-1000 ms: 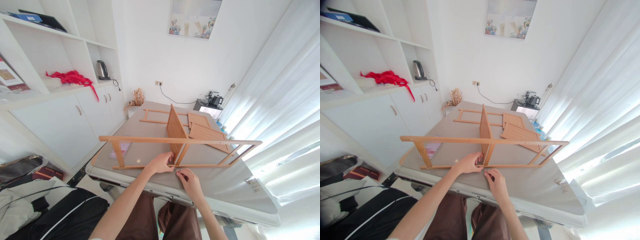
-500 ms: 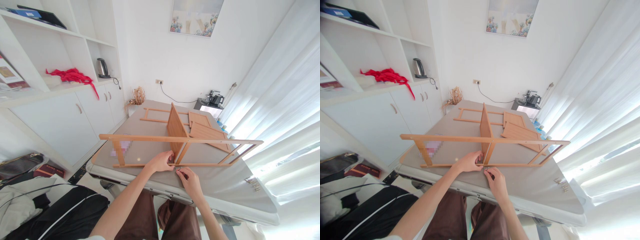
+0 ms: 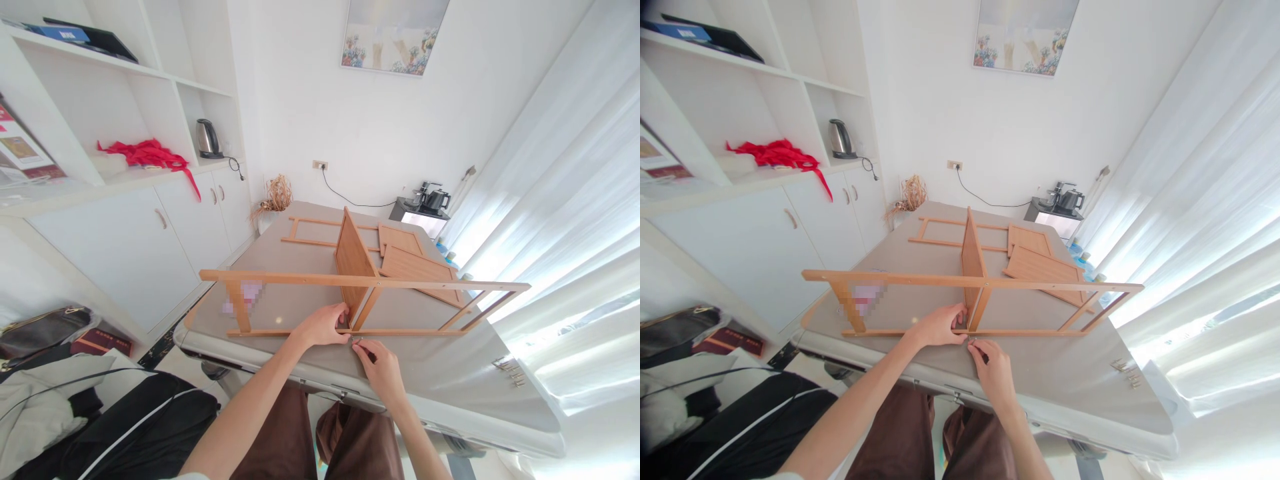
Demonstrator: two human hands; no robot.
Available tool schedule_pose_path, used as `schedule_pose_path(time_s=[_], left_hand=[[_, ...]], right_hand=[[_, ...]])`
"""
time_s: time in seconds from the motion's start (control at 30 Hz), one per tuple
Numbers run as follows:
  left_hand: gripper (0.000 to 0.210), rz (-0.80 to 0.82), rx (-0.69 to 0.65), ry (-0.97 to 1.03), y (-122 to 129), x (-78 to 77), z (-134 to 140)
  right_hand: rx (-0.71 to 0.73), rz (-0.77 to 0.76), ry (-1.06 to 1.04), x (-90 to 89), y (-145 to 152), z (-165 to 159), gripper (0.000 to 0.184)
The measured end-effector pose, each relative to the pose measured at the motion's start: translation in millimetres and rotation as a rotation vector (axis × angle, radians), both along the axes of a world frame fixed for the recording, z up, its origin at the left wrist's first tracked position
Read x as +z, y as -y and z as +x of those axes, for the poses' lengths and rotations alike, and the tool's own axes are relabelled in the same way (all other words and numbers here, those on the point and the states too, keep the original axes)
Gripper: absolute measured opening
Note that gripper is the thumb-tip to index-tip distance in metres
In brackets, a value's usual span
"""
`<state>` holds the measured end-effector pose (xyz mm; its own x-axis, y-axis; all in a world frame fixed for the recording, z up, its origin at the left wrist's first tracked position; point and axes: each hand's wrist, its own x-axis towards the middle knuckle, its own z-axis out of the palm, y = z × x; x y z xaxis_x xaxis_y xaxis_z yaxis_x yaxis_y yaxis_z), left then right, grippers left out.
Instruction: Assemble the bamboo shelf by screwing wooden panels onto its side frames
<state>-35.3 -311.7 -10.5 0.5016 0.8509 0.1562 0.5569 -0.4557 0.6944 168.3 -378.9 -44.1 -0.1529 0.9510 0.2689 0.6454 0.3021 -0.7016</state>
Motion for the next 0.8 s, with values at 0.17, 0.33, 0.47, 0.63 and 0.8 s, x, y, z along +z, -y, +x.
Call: schedule_pose_path(time_s=[0.17,0.33,0.47,0.63,0.8], left_hand=[[0.034,0.006,0.001,0.000,0,-0.3,0],[0.036,0.008,0.002,0.000,-1,-2.1,1],[0.035,0.000,0.008,-0.009,-1,-2.0,1],[0.034,-0.006,0.013,-0.012,1,0.3,1],[0.035,-0.011,0.013,-0.005,2,1.4,0]], right_hand=[[-0.038,-0.012,0.004,0.7,1,0,0.038],[-0.098,-0.023,0.011,1.1,4,-2,0.039],[-0.116,-0.033,0.014,1.5,6,-5,0.039],[-0.139,-0.043,0.013,4.6,8,-8,0.041],[-0.149,-0.040,0.013,5.9,10,-11,0.041]])
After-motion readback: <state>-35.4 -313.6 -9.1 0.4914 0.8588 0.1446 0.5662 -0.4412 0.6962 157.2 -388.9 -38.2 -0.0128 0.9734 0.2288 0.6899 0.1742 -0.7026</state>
